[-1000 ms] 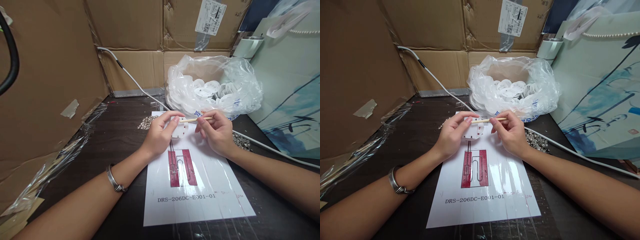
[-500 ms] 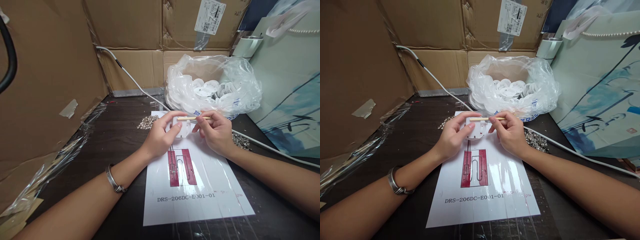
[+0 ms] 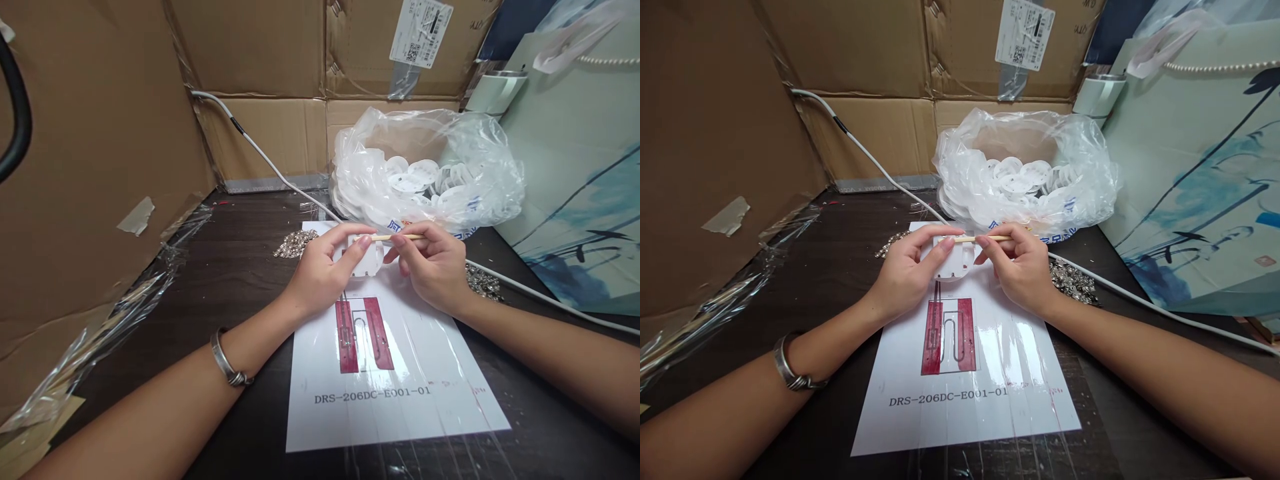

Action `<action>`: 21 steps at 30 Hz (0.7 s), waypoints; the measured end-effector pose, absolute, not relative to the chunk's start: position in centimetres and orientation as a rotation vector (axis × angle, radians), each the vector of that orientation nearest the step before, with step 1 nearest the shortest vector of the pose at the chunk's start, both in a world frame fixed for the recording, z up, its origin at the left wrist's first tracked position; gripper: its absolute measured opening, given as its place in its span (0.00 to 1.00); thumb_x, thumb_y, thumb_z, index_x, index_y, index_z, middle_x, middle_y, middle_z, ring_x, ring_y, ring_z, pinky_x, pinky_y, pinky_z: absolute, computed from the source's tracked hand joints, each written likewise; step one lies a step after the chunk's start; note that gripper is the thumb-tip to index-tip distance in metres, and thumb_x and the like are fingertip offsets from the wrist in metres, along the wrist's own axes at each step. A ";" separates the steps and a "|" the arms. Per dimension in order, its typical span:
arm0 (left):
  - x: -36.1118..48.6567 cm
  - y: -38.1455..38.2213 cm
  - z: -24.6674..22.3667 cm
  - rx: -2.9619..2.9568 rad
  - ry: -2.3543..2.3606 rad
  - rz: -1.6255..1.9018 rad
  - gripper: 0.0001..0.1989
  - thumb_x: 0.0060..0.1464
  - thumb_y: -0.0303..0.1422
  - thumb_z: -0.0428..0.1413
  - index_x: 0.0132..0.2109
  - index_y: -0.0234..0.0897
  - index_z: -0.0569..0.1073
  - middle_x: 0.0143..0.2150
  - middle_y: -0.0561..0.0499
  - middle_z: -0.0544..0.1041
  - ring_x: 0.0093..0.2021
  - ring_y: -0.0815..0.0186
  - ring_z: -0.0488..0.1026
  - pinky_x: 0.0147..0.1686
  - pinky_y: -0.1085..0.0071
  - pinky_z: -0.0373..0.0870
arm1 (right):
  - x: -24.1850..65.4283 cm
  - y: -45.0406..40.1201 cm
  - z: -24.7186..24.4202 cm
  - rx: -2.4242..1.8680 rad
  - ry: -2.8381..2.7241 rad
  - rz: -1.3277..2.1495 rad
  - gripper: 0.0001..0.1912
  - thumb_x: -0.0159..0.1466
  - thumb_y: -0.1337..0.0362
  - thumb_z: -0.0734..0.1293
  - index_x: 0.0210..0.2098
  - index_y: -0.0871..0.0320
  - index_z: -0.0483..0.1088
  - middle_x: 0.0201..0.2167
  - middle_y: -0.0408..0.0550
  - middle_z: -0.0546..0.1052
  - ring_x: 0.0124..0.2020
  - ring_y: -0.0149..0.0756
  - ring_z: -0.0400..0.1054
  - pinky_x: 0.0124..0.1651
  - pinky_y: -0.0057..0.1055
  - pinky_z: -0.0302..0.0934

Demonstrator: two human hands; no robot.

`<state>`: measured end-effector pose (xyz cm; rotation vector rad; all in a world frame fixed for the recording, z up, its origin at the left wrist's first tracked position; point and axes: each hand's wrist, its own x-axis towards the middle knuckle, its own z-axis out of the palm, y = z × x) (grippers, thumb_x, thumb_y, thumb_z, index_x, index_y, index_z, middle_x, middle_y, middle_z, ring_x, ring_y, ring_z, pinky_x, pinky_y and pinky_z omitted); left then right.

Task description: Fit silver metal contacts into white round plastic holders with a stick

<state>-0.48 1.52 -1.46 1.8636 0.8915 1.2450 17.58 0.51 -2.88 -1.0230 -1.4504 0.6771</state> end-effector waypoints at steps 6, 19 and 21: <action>-0.5 1.8 -1.6 1.854 0.895 1.243 0.10 0.61 0.37 0.54 0.45 0.41 0.77 0.45 0.50 0.80 0.46 0.63 0.76 0.46 0.64 0.74 | 17.5 0.6 -2.9 -1.030 -1.468 0.690 0.13 0.61 0.55 0.71 0.30 0.57 0.69 0.21 0.42 0.78 0.11 0.23 0.59 0.13 0.24 0.54; -0.3 1.6 -1.6 1.790 0.931 1.264 0.10 0.60 0.38 0.55 0.42 0.40 0.78 0.42 0.49 0.80 0.43 0.63 0.75 0.44 0.64 0.74 | 17.5 0.8 -2.8 -1.040 -1.471 0.752 0.13 0.60 0.55 0.72 0.29 0.58 0.69 0.23 0.45 0.79 0.12 0.23 0.60 0.15 0.23 0.55; -0.3 1.7 -1.6 1.797 0.927 1.265 0.09 0.61 0.37 0.55 0.42 0.39 0.77 0.42 0.49 0.80 0.43 0.64 0.75 0.45 0.64 0.74 | 17.5 0.8 -2.9 -1.038 -1.472 0.765 0.13 0.60 0.56 0.72 0.29 0.58 0.69 0.23 0.45 0.80 0.12 0.22 0.60 0.15 0.23 0.55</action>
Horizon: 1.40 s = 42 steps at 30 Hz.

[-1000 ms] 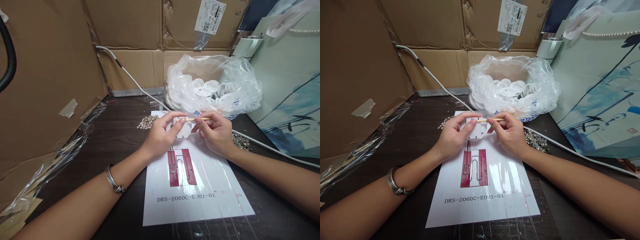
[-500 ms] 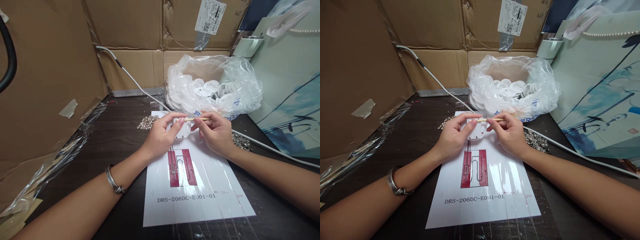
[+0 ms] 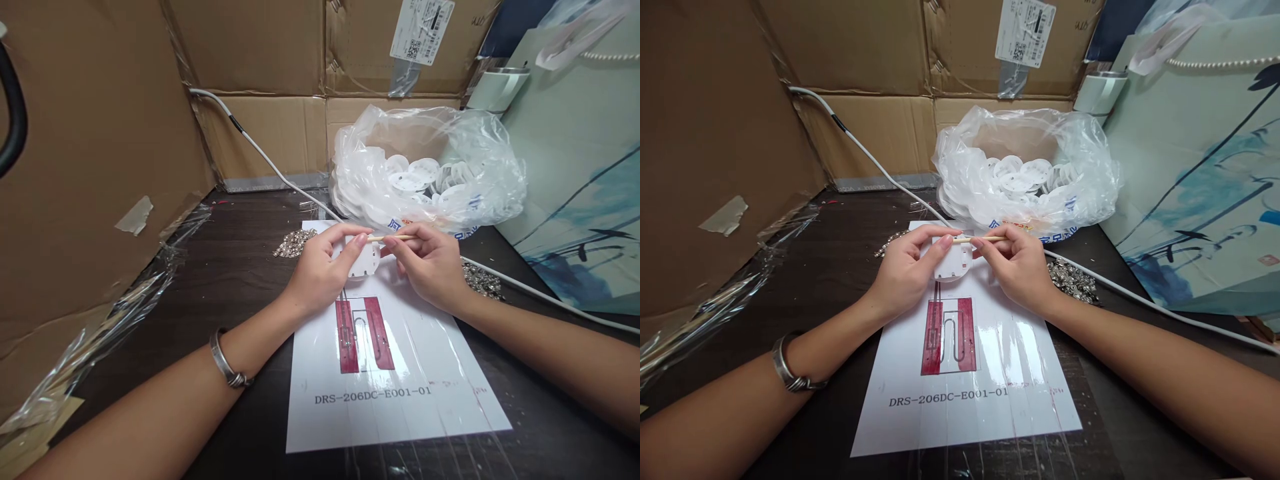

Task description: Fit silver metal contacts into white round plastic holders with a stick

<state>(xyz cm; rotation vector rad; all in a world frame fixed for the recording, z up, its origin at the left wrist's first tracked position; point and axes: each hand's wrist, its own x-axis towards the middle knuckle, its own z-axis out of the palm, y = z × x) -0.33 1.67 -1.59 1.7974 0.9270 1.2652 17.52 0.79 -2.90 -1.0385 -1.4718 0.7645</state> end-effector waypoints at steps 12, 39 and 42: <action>-0.3 1.7 -2.0 1.727 0.914 1.167 0.13 0.56 0.34 0.60 0.50 0.43 0.74 0.47 0.50 0.77 0.36 0.66 0.76 0.30 0.69 0.77 | 17.8 1.2 -2.7 -1.038 -1.391 0.887 0.15 0.59 0.53 0.72 0.28 0.57 0.69 0.24 0.44 0.79 0.12 0.23 0.60 0.15 0.25 0.57; -0.4 1.9 -2.6 1.929 0.937 1.248 0.34 0.46 0.30 0.65 0.60 0.42 0.61 0.61 0.43 0.69 0.60 0.53 0.68 0.59 0.54 0.67 | 17.8 0.9 -2.2 -0.871 -1.687 1.034 0.19 0.65 0.56 0.65 0.21 0.58 0.64 0.13 0.37 0.67 0.12 0.23 0.60 0.16 0.23 0.54; -0.4 1.7 -2.3 1.881 0.966 1.201 0.33 0.46 0.33 0.65 0.58 0.40 0.64 0.59 0.43 0.71 0.58 0.53 0.69 0.57 0.54 0.68 | 18.1 0.9 -2.3 -0.869 -1.691 1.034 0.19 0.66 0.55 0.64 0.22 0.58 0.67 0.12 0.38 0.67 0.13 0.23 0.60 0.17 0.23 0.54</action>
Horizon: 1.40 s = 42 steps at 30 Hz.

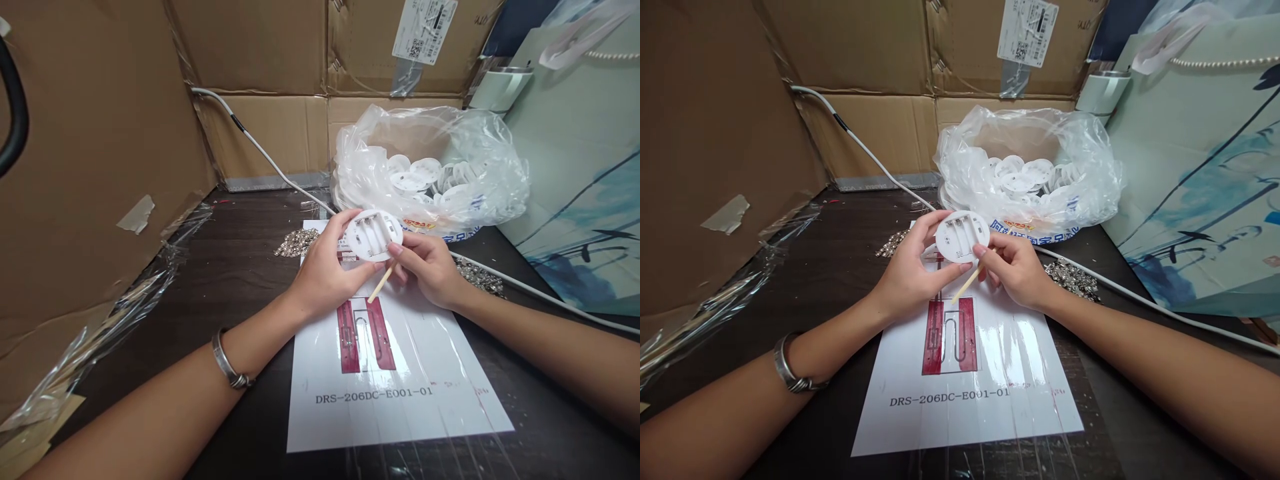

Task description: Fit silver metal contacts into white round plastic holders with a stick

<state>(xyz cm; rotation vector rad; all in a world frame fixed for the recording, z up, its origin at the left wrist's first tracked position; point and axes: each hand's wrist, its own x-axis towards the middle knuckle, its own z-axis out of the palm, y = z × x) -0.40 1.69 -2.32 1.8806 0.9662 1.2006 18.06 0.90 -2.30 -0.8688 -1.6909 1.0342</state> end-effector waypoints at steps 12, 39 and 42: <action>-0.6 1.5 -2.0 1.805 0.953 1.102 0.29 0.51 0.37 0.62 0.59 0.37 0.66 0.53 0.44 0.76 0.51 0.57 0.74 0.51 0.58 0.72 | 18.5 0.8 -2.6 -0.861 -1.742 0.946 0.25 0.67 0.50 0.63 0.20 0.59 0.69 0.11 0.39 0.65 0.13 0.23 0.61 0.18 0.22 0.55; -0.6 1.2 -2.0 1.832 0.971 1.079 0.21 0.54 0.47 0.61 0.47 0.41 0.66 0.46 0.45 0.79 0.45 0.57 0.78 0.42 0.60 0.74 | 18.2 0.8 -2.8 -0.816 -1.752 0.883 0.29 0.69 0.48 0.59 0.17 0.58 0.67 0.11 0.41 0.66 0.14 0.24 0.62 0.20 0.23 0.57; -0.6 1.1 -1.8 1.850 0.987 1.062 0.20 0.54 0.47 0.60 0.46 0.41 0.65 0.44 0.46 0.80 0.41 0.59 0.79 0.40 0.61 0.73 | 18.2 0.8 -2.8 -0.817 -1.749 0.875 0.29 0.69 0.48 0.59 0.17 0.58 0.67 0.11 0.41 0.66 0.14 0.23 0.62 0.21 0.23 0.57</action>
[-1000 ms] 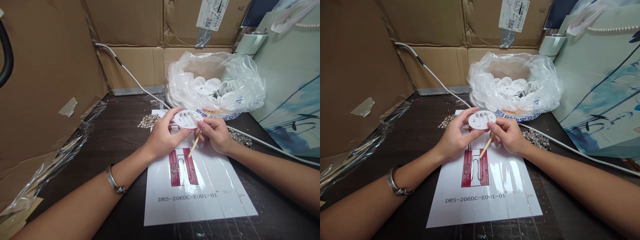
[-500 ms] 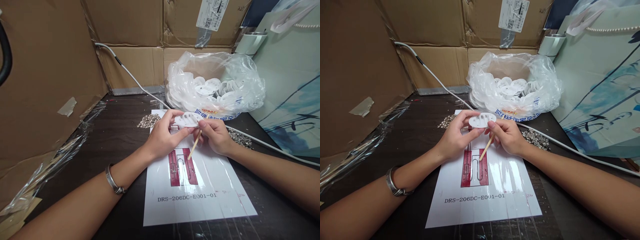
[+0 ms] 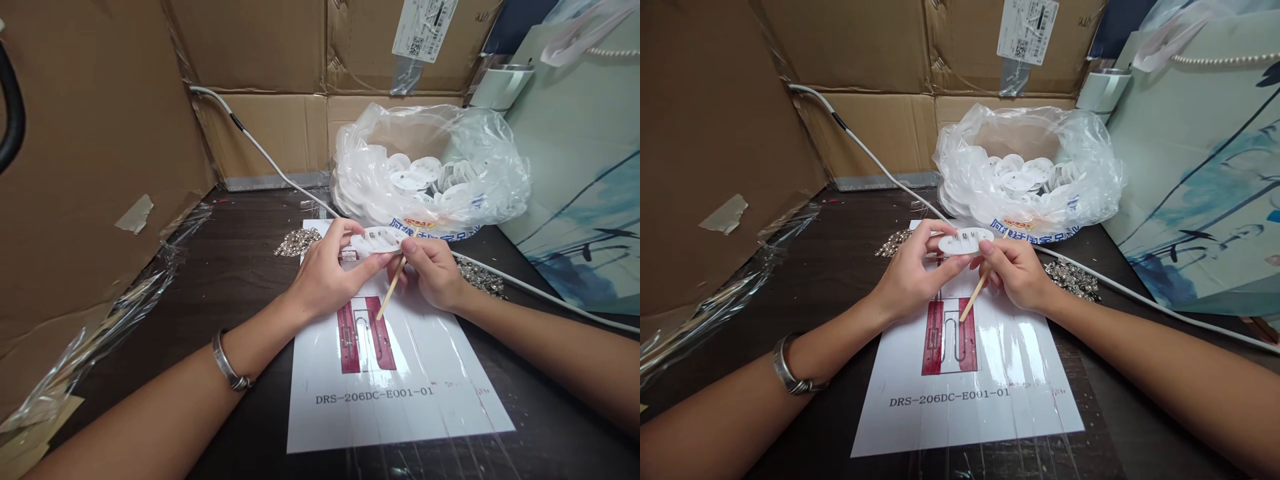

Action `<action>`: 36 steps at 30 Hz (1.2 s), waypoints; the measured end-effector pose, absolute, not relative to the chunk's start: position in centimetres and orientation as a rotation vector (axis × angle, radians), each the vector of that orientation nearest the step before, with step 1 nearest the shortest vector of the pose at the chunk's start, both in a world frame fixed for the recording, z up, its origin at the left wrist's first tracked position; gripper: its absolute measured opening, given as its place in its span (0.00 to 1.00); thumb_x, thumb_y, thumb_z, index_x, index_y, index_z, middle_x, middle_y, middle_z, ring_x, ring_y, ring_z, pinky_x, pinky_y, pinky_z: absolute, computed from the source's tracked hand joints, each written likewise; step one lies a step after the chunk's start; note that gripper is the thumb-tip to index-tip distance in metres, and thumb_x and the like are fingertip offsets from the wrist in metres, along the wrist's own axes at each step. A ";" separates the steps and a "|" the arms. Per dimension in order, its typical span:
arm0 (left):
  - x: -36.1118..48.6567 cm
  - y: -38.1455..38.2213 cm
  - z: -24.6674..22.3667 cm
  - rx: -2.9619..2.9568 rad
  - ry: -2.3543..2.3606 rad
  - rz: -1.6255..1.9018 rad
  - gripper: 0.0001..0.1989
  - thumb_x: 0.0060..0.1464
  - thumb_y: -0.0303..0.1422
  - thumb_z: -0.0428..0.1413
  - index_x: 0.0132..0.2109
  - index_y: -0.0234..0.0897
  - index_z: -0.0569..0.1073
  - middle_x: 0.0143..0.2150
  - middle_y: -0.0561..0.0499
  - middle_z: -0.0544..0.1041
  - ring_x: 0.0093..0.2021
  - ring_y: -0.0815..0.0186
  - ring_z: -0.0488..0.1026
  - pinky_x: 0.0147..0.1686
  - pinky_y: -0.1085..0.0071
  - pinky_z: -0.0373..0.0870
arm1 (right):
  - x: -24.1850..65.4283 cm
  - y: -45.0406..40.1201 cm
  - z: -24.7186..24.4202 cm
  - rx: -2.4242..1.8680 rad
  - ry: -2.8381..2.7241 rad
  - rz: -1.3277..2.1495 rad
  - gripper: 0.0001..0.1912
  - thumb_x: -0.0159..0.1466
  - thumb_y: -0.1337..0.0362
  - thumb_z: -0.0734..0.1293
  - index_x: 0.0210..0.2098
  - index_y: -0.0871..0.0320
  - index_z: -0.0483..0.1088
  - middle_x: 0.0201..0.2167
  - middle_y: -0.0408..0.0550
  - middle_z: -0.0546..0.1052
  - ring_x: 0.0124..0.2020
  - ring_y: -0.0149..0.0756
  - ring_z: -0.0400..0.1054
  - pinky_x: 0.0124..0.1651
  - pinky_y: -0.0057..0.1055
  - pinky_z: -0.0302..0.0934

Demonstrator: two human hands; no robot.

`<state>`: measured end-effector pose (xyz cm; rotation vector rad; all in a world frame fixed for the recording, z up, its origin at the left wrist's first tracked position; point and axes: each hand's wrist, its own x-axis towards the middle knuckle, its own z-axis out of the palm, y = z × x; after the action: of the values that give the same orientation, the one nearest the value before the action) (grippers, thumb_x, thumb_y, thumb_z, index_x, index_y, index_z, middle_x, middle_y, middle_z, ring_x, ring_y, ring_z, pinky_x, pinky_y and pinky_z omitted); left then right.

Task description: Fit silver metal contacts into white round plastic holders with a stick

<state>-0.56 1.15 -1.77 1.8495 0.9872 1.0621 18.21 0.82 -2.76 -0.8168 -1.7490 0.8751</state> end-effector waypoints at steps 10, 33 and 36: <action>-0.5 1.1 -1.6 1.863 1.029 1.040 0.20 0.54 0.47 0.60 0.47 0.42 0.66 0.45 0.46 0.80 0.44 0.57 0.78 0.41 0.60 0.73 | 18.2 0.8 -2.9 -0.817 -1.745 0.890 0.29 0.69 0.48 0.59 0.17 0.58 0.67 0.10 0.41 0.66 0.13 0.24 0.61 0.19 0.23 0.57; -0.4 1.4 -1.6 1.899 0.959 1.100 0.28 0.49 0.34 0.64 0.56 0.41 0.66 0.52 0.46 0.77 0.50 0.56 0.76 0.49 0.59 0.73 | 18.6 0.8 -3.0 -0.817 -1.739 1.031 0.23 0.67 0.52 0.62 0.20 0.57 0.67 0.13 0.40 0.66 0.15 0.27 0.61 0.21 0.29 0.55; -0.4 1.5 -2.1 1.956 0.939 1.161 0.32 0.50 0.30 0.62 0.60 0.45 0.62 0.55 0.48 0.75 0.51 0.58 0.75 0.48 0.62 0.72 | 18.7 0.8 -3.0 -0.820 -1.750 1.080 0.21 0.67 0.54 0.63 0.21 0.57 0.66 0.13 0.40 0.66 0.15 0.27 0.61 0.21 0.28 0.53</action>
<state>-0.44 1.54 -2.09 1.9561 0.9389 1.1607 18.67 0.85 -2.96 -0.8196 -1.7495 1.0805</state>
